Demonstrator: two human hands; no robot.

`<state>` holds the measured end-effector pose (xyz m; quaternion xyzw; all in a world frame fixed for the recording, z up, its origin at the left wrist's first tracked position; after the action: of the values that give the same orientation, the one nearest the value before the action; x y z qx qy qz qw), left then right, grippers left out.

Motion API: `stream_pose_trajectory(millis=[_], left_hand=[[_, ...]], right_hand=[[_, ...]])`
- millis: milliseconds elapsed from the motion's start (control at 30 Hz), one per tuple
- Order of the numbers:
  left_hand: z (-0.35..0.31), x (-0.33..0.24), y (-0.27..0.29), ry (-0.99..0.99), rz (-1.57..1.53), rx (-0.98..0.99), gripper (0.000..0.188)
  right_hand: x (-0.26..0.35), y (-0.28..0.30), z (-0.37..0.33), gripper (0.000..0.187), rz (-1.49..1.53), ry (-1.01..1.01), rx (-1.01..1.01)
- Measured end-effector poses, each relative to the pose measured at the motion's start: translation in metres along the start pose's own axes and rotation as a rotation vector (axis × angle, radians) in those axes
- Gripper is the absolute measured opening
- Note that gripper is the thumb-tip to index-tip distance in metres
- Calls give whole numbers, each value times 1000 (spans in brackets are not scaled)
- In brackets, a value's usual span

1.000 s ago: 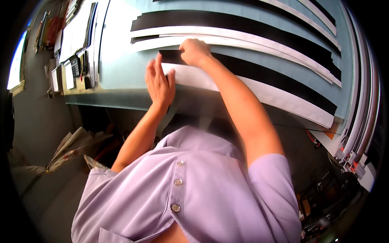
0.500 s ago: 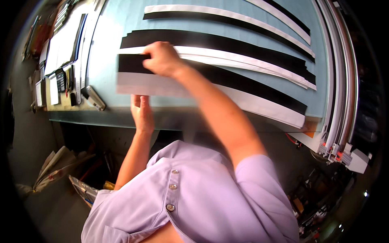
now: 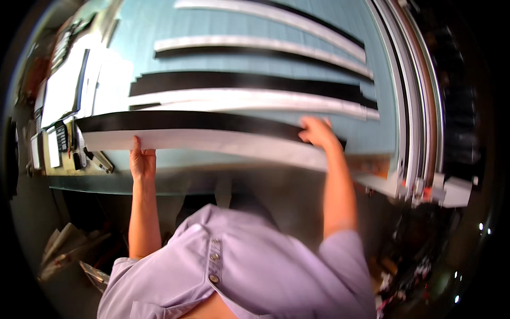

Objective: The person repeatedly peels a white protective liner from long black strips and presses the strips onto a light blue workbench. The person handles the strips one at a time, smoothing them down with their hands to ensure adhesion.

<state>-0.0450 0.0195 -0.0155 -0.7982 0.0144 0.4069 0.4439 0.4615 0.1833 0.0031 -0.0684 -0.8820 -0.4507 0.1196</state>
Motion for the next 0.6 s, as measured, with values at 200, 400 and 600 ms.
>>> stream_pose_trajectory(millis=[200, 400, 600], left_hand=[[153, -36, -119, -136, 250, 188, 59], [58, 83, -22, -195, 970, 242, 44], [-76, 89, -30, 285, 797, 139, 44]], right_hand=[[-38, -21, -35, 20, 701, -162, 166], [93, -94, 28, 30, 884, 213, 286], [190, -103, 27, 24, 1000, 175, 320]])
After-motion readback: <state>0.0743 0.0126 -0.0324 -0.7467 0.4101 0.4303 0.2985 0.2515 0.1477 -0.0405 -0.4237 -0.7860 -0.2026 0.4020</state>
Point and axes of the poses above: each hand's wrist, its own z-axis towards the middle knuckle, its own y-axis out of the back of the hand, x = y × z, the point moved 2 cm from there along z, towards the middle knuckle, and after that the axes turned 9 degrees about -y, right-handed, at the moved point
